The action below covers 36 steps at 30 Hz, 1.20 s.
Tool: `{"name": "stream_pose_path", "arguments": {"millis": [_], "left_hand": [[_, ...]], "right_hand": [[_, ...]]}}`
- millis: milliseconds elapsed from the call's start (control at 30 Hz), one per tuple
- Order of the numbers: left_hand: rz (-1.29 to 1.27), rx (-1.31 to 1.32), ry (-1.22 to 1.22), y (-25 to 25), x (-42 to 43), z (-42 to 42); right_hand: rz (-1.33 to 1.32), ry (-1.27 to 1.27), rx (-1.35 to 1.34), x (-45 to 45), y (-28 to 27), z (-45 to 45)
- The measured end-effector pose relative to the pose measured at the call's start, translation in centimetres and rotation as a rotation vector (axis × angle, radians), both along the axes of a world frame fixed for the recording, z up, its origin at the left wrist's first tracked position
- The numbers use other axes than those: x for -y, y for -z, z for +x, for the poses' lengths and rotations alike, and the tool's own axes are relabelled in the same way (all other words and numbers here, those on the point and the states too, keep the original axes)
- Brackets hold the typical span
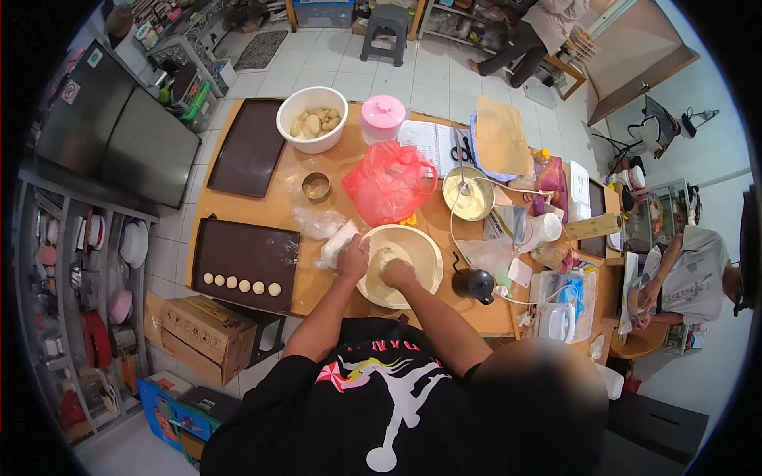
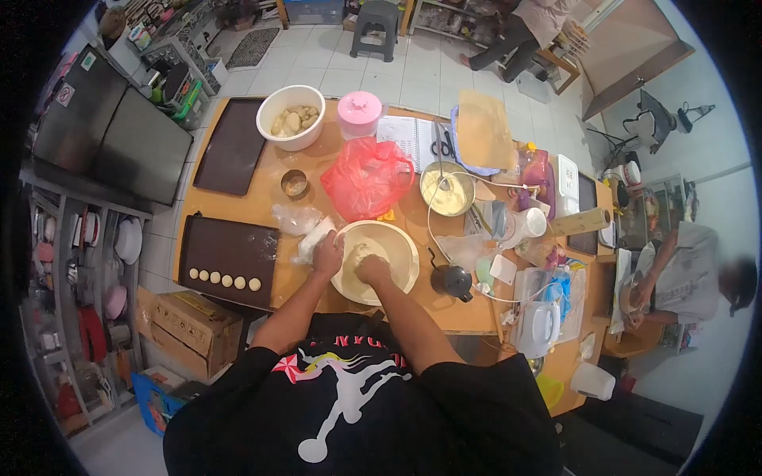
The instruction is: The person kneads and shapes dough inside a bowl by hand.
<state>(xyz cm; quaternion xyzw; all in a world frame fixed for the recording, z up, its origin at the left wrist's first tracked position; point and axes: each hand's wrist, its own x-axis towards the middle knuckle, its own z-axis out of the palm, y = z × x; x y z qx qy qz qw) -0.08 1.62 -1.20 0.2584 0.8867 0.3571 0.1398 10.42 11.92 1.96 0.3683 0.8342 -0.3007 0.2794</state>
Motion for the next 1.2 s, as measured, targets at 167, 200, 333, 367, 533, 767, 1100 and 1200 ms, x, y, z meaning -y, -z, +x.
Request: {"name": "stream_pose_path", "arguments": {"millis": [167, 200, 333, 367, 533, 767, 1100, 1200], "left_hand": [[-0.008, 0.023, 0.015, -0.4, 0.1, -0.1], [-0.007, 0.031, 0.015, -0.7, 0.1, -0.1], [-0.003, -0.014, 0.011, -0.3, 0.1, 0.0], [-0.013, -0.002, 0.009, -0.4, 0.2, -0.1], [0.009, -0.002, 0.020, -0.5, 0.1, -0.1], [0.011, 0.023, 0.015, -0.9, 0.2, -0.1], [-0.031, 0.033, 0.013, -0.3, 0.1, 0.0], [0.008, 0.014, 0.008, -0.4, 0.2, -0.1]], "right_hand": [[0.003, 0.145, -0.100, 0.0, 3.5, 2.4], [-0.027, 0.130, -0.126, 0.0, 4.3, 3.0], [-0.369, 0.203, -0.312, 0.5, 3.5, 5.7], [-0.513, 0.259, -0.379, 0.8, 1.6, 5.9], [0.045, -0.201, -0.395, 1.0, -1.5, 5.9], [0.415, -0.457, -0.403, 0.7, 0.2, 2.6], [0.224, -0.303, -0.301, 1.3, 2.0, 1.4], [0.256, -0.258, -0.308, 1.6, 2.1, 1.8]]}}
